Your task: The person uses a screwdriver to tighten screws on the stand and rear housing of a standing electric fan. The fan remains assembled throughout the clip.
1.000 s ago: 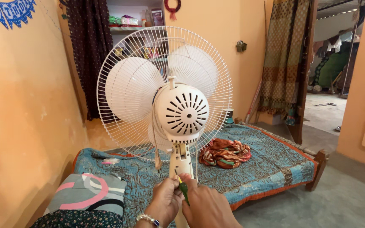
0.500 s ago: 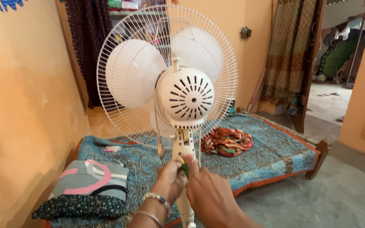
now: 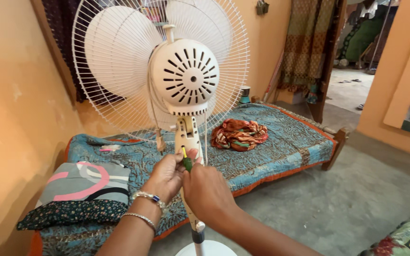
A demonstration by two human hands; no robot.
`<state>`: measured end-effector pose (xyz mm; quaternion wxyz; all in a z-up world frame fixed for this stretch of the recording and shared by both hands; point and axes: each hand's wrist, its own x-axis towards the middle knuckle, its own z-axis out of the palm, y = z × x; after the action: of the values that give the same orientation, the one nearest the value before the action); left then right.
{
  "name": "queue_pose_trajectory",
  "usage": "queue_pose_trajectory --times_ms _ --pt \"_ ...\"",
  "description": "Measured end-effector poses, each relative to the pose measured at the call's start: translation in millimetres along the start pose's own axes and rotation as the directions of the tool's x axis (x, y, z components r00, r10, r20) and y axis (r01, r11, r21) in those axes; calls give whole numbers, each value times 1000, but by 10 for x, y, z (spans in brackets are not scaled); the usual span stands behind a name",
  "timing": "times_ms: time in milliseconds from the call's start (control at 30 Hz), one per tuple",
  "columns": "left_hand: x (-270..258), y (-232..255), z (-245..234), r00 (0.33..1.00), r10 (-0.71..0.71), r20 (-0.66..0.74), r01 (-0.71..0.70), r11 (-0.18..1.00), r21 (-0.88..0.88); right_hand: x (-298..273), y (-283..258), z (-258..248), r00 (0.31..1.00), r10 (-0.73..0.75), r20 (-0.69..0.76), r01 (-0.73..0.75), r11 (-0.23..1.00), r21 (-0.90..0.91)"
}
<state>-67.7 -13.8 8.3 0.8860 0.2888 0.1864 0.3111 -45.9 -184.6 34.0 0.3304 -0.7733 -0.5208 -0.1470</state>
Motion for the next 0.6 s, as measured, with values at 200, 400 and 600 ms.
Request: queue_pose_trajectory --times_ms 200,400,600 --pt "-166 86 60 1000 -19 14 17 988 155 261 117 70 686 274 674 -713 64 698" --pt "-160 41 156 999 -11 -39 16 993 113 146 108 -116 824 338 456 -563 587 582" --pt "-133 -10 223 995 0 -97 5 999 51 -6 4 -69 988 -59 141 80 985 -151"
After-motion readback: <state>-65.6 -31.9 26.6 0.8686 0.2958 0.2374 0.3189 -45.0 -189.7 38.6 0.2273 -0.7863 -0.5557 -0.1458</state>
